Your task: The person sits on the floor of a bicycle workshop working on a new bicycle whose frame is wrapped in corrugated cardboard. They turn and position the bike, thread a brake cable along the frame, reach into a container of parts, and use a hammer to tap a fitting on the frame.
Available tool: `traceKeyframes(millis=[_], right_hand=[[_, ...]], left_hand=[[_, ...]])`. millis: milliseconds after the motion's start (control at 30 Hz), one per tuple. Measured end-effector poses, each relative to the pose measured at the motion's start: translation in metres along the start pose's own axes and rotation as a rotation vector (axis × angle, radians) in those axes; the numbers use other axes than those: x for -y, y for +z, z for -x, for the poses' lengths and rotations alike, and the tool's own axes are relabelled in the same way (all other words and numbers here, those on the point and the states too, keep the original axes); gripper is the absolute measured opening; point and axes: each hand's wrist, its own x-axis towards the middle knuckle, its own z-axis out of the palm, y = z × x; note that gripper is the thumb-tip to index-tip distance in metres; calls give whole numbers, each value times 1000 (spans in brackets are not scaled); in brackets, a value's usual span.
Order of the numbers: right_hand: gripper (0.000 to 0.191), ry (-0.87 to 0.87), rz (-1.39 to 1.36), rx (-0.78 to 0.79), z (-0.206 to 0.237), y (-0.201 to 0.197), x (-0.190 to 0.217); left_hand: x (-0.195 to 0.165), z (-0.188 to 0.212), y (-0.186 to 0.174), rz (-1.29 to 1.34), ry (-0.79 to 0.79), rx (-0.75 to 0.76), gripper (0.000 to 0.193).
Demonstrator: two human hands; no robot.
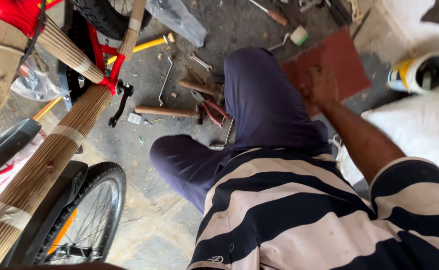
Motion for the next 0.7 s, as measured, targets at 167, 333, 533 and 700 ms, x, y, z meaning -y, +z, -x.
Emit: traceKeyframes(millis=[167,333,533,700], right_hand=[[61,96,7,-57,30,-23,5],[34,-95,89,38,13,-15,17],[31,-203,471,233,-76,12,55],[54,2,504,785,-126,5,74]], left_hand=[[27,2,12,41,28,-1,56],[15,3,19,81,44,8,55],[12,1,26,111,33,4,54],[11,-2,31,113,21,4,54]])
